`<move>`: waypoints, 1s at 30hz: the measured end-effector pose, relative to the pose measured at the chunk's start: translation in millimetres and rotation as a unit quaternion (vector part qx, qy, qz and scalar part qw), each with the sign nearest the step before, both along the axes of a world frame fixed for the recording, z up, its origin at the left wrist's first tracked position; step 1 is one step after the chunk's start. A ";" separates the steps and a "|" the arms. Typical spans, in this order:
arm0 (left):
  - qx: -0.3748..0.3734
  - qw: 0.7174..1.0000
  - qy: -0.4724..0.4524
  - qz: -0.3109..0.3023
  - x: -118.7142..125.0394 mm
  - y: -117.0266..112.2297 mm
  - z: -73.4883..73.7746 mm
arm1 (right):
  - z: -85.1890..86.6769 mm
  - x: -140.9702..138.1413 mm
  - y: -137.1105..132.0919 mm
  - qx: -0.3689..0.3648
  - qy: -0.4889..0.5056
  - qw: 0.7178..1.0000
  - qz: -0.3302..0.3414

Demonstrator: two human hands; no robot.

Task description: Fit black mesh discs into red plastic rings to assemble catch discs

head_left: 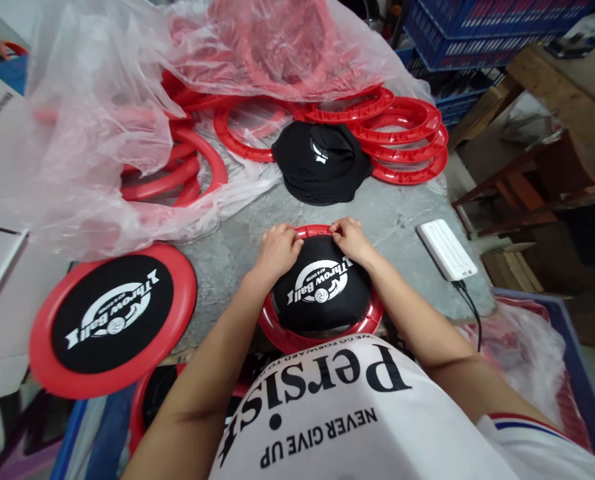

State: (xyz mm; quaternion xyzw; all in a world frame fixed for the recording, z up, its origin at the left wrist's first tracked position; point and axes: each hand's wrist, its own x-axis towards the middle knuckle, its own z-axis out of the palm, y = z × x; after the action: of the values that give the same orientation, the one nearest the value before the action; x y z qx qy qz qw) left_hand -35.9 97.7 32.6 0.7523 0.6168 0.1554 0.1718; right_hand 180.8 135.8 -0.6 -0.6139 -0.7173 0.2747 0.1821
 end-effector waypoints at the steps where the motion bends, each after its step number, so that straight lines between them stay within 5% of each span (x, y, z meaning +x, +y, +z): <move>1: -0.001 1.000 -0.008 -0.008 3.3 0.3 -3.2 | -1.2 1.9 -4.6 0.002 -0.002 1.000 -0.017; 8: -0.003 0.993 -0.106 -0.044 14.8 17.3 -15.1 | 8.3 2.2 -22.0 0.008 -0.001 0.998 -0.060; 13: -0.010 0.987 -0.158 -0.023 12.9 19.4 -15.4 | 14.6 -3.9 -1.4 0.019 0.014 1.000 0.020; 30: 0.019 0.987 -0.156 0.007 18.4 16.1 -22.3 | 7.9 -4.9 -4.3 0.003 0.065 0.998 0.003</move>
State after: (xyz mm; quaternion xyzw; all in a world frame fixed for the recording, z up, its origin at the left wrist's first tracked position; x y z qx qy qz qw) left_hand -17.5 113.8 10.3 0.7176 0.5844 0.2844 0.2504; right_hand 175.9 131.5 7.3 -0.5919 -0.7066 0.3125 0.2296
